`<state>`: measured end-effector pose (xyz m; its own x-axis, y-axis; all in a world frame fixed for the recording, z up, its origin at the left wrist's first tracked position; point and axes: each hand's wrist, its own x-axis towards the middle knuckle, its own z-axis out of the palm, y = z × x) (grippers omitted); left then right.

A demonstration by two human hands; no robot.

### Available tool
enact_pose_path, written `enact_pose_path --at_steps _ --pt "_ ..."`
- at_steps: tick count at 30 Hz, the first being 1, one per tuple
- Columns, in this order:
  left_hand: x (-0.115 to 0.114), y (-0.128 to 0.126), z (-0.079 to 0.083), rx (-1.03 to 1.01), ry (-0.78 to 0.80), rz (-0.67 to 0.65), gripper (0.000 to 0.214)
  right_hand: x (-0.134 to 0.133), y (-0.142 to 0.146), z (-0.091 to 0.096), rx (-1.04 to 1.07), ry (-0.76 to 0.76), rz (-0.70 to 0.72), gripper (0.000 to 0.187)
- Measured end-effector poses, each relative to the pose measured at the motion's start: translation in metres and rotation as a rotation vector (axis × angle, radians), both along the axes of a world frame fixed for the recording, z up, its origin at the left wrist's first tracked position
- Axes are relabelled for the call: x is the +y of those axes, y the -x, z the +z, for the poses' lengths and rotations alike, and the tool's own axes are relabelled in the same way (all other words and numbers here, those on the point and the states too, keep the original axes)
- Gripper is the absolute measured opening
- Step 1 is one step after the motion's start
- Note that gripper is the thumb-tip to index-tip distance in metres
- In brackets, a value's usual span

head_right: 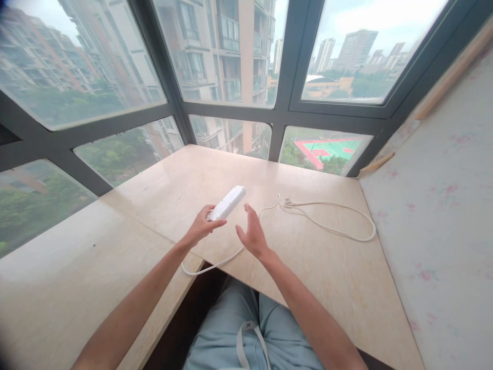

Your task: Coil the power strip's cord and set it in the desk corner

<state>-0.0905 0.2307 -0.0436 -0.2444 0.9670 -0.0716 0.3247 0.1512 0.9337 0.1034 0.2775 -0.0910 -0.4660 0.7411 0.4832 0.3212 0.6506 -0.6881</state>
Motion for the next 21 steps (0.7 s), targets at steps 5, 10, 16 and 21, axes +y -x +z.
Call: enact_pose_path --at_steps 5,10,16,21 --pt "0.004 -0.018 0.016 0.397 -0.187 -0.457 0.054 0.014 -0.014 0.038 -0.443 -0.295 0.059 0.071" --pt "0.018 -0.024 0.029 0.505 -0.256 -0.580 0.069 0.030 -0.035 0.042 -0.538 -0.126 0.074 0.050" --pt "0.047 0.003 0.003 0.547 -0.381 -0.353 0.068 0.040 -0.068 0.040 -0.076 0.088 -0.026 0.049" --pt "0.053 0.001 -0.033 0.236 -0.188 -0.176 0.052 0.034 -0.083 0.049 0.394 0.388 -0.007 0.033"
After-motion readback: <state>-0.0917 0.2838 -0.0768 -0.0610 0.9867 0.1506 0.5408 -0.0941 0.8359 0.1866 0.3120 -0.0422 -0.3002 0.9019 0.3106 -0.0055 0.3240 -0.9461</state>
